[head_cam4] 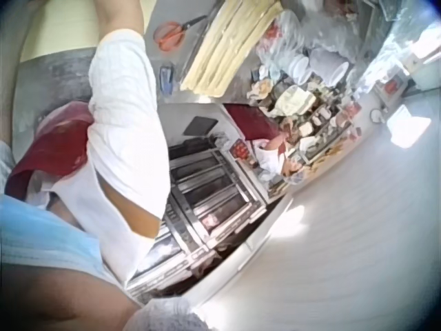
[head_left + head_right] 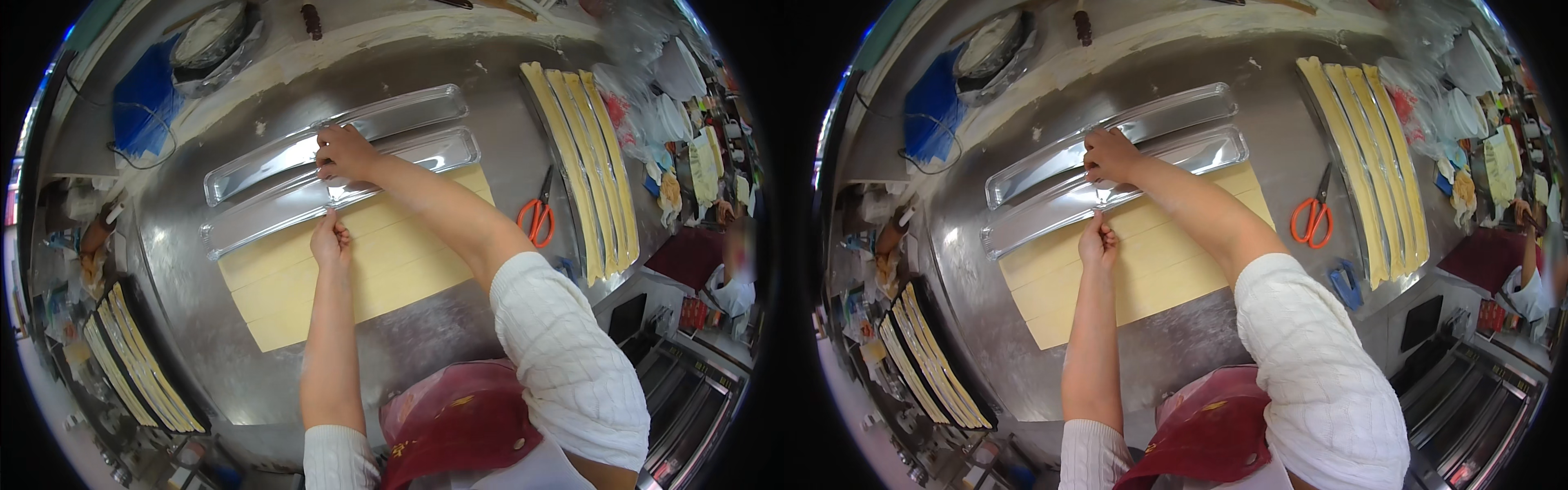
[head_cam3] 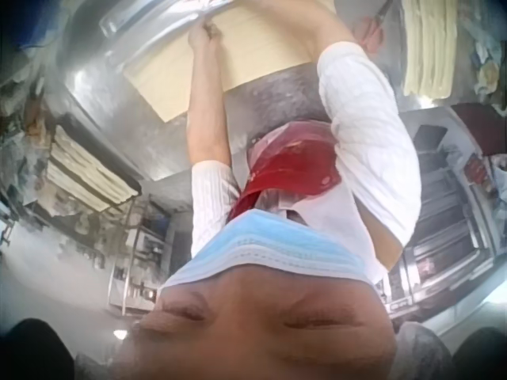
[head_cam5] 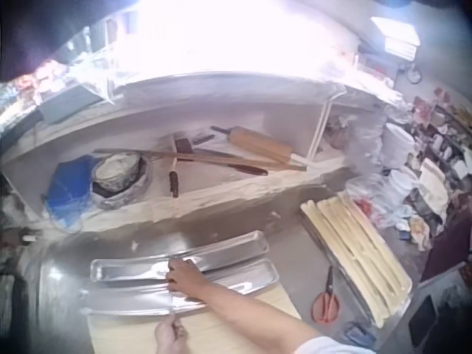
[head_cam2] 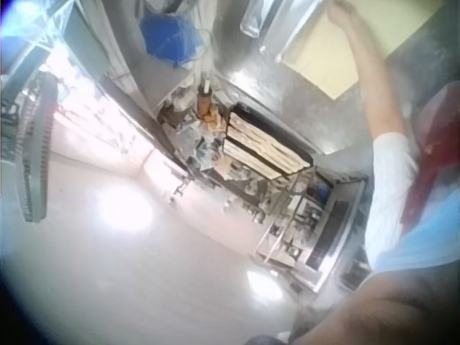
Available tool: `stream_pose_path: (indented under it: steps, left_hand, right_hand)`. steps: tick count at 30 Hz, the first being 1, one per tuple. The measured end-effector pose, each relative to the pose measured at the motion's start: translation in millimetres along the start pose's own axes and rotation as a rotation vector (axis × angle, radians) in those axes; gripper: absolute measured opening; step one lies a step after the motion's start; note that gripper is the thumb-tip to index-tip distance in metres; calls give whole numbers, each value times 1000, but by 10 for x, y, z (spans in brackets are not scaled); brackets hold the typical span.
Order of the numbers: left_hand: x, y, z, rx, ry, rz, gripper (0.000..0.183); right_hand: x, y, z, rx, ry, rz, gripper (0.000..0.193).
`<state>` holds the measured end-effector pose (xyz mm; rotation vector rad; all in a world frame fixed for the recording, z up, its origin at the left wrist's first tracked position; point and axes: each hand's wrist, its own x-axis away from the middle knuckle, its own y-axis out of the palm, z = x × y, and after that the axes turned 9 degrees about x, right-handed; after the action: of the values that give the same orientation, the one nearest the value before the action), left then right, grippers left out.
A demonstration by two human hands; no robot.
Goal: The person assembles aluminum foil trays by folding them into shape, securing the edges with a stapler, and trimming excess material with scissors. The person repeats this process for multiple trays on a stainless steel work surface.
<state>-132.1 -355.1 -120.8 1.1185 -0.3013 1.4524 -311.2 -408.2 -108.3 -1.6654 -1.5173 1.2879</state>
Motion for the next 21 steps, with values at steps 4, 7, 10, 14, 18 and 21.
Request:
stream_pose_path:
  steps: [4, 7, 10, 14, 18, 21]
  left_hand:
    - [165, -11, -27, -121, 136, -57, 20]
    - [474, -30, -89, -134, 201, -45, 18]
    - [844, -79, -267, -57, 276, -43, 17]
    - [1409, -57, -472, -100, 303, -132, 16]
    - [1872, 83, -622, -181, 453, -240, 13]
    - [2097, 183, -720, -242, 574, -320, 12]
  right_hand:
    - [47, -201, -110, -30, 9, 24, 24]
    - [232, -494, -193, -247, 143, -130, 23]
    - [590, -750, -388, -522, 327, -256, 20]
    - [1192, -1114, -609, -736, 540, -195, 18]
    - [1688, -1491, -825, -915, 644, -26, 17]
    - [2005, -1733, -949, -1027, 658, 97, 16]
